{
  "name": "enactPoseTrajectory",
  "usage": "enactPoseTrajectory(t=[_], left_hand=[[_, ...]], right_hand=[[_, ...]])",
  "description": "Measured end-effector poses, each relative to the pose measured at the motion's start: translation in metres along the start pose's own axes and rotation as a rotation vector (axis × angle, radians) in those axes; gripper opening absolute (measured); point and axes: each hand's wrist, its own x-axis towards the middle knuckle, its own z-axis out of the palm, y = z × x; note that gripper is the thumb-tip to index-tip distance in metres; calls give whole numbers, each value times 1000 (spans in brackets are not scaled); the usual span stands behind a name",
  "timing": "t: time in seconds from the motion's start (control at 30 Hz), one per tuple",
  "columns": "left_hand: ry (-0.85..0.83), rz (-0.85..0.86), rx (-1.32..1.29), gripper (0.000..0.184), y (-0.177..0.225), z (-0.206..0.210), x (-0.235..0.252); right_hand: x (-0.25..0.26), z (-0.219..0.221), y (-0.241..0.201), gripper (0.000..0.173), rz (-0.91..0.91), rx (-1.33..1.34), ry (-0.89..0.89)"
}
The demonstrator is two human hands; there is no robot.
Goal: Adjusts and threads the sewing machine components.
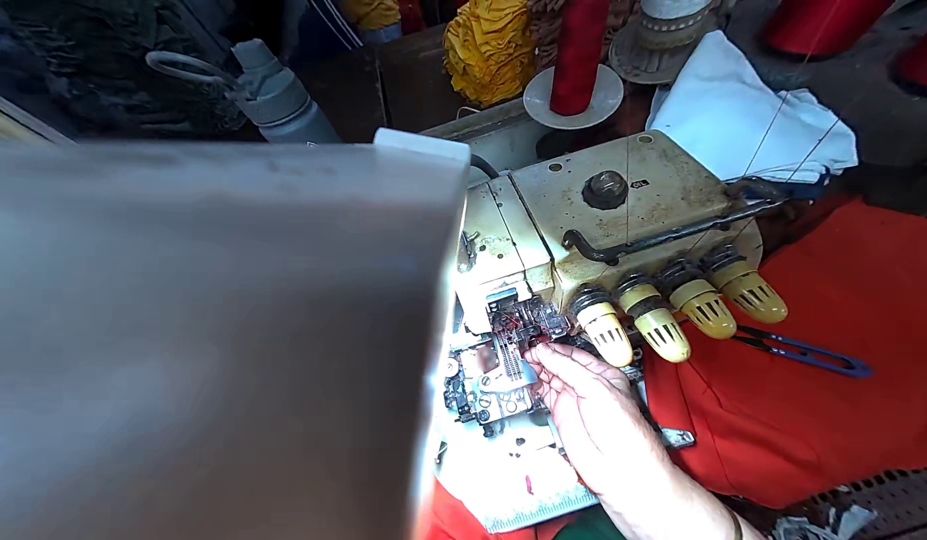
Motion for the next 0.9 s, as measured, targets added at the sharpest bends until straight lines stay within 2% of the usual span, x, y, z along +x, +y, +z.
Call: enactPoseTrajectory(t=[0.77,0.9], left_hand=[[42,23,-36,17,-16,6,-4],[18,-15,-16,18,-6,3,-2]], right_hand=[[-1,3,1,14,2,-14,18],[-1,4,2,14,2,-35,32]])
